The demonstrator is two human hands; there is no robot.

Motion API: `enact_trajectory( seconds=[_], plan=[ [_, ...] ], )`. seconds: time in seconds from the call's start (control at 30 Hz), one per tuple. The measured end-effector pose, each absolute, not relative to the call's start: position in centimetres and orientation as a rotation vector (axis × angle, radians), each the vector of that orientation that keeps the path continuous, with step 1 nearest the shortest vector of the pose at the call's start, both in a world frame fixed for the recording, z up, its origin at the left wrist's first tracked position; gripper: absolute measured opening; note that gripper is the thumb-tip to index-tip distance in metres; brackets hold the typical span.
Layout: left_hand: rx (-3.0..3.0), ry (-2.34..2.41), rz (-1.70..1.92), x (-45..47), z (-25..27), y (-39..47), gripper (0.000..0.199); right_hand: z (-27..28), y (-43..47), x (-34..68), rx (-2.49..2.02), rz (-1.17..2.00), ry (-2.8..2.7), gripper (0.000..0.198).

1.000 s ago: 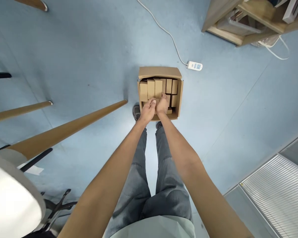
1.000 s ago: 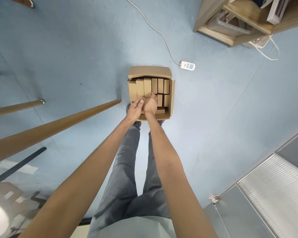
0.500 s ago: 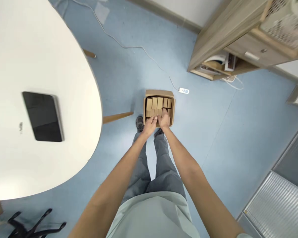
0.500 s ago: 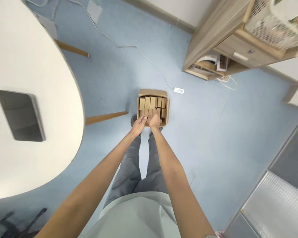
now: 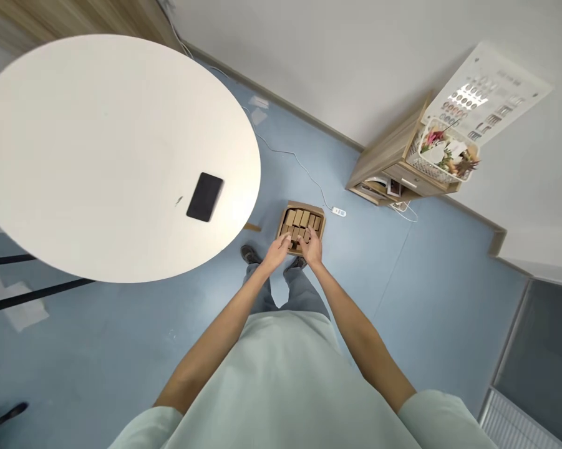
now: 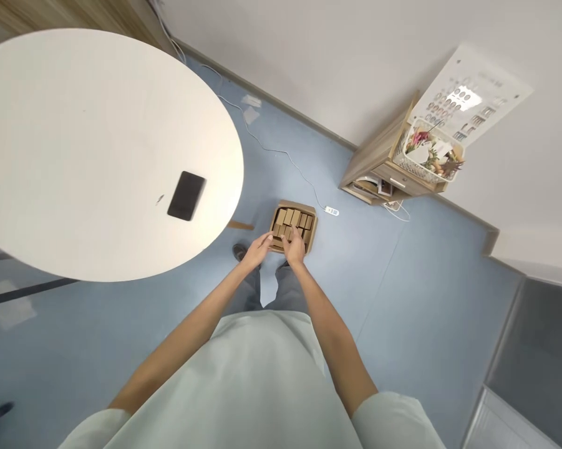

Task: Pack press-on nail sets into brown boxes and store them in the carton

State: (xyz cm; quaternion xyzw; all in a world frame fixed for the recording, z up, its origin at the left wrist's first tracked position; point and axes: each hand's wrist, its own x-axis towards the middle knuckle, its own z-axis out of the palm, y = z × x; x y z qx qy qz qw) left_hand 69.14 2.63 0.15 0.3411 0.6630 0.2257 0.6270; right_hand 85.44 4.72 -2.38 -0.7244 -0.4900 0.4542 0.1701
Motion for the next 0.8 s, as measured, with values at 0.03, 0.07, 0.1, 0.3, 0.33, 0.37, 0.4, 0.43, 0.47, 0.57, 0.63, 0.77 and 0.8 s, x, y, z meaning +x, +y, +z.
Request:
enact_trajectory(
  seconds=[0.03,0.07,0.1,0.3,0.33,0.37,0.4,0.43,0.47,0.57,0.63,0.77,0.8],
  plan=[
    [0.788,1.514,0.547,68.5,1.4,2.4,0.063,-1.2,4.6,85.0,-2.035,1.276,-1.415,0.064],
    [0.793,1.505,0.574,67.7,2.6,2.1,0.064,-0.1,4.5,84.5,-2.009,1.261,-1.439,0.063],
    [0.794,1.497,0.602,67.0,3.7,1.8,0.064,0.9,4.4,83.9,-1.987,1.246,-1.462,0.062],
    [0.768,1.437,0.733,61.0,9.6,0.0,0.064,6.6,4.1,78.2,-1.917,1.171,-1.591,0.058],
    [0.764,1.429,0.746,59.7,10.3,-0.2,0.063,7.3,4.0,77.0,-1.906,1.165,-1.606,0.059],
    [0.757,1.427,0.756,58.3,10.8,-0.5,0.062,8.1,3.9,75.7,-1.902,1.157,-1.61,0.059],
    [0.749,1.429,0.764,56.8,11.3,-0.8,0.061,8.7,3.7,74.4,-1.903,1.152,-1.613,0.059],
    [0.742,1.429,0.769,55.2,11.7,-1.0,0.06,9.3,3.6,73.0,-1.901,1.151,-1.616,0.059],
    [0.737,1.427,0.774,53.5,12.1,-1.3,0.059,9.8,3.4,71.7,-1.899,1.15,-1.618,0.059],
    [0.735,1.421,0.782,48.5,13.0,-1.9,0.059,10.6,3.0,67.7,-1.869,1.152,-1.645,0.058],
    [0.743,1.427,0.787,45.2,13.6,-2.3,0.058,10.8,2.9,65.3,-1.855,1.142,-1.665,0.057],
    [0.732,1.463,0.809,39.8,15.1,-2.6,0.054,10.9,3.4,61.4,-1.857,1.117,-1.712,0.054],
    [0.725,1.47,0.82,38.7,15.4,-2.5,0.054,10.9,3.8,60.7,-1.848,1.115,-1.731,0.054]
  ],
)
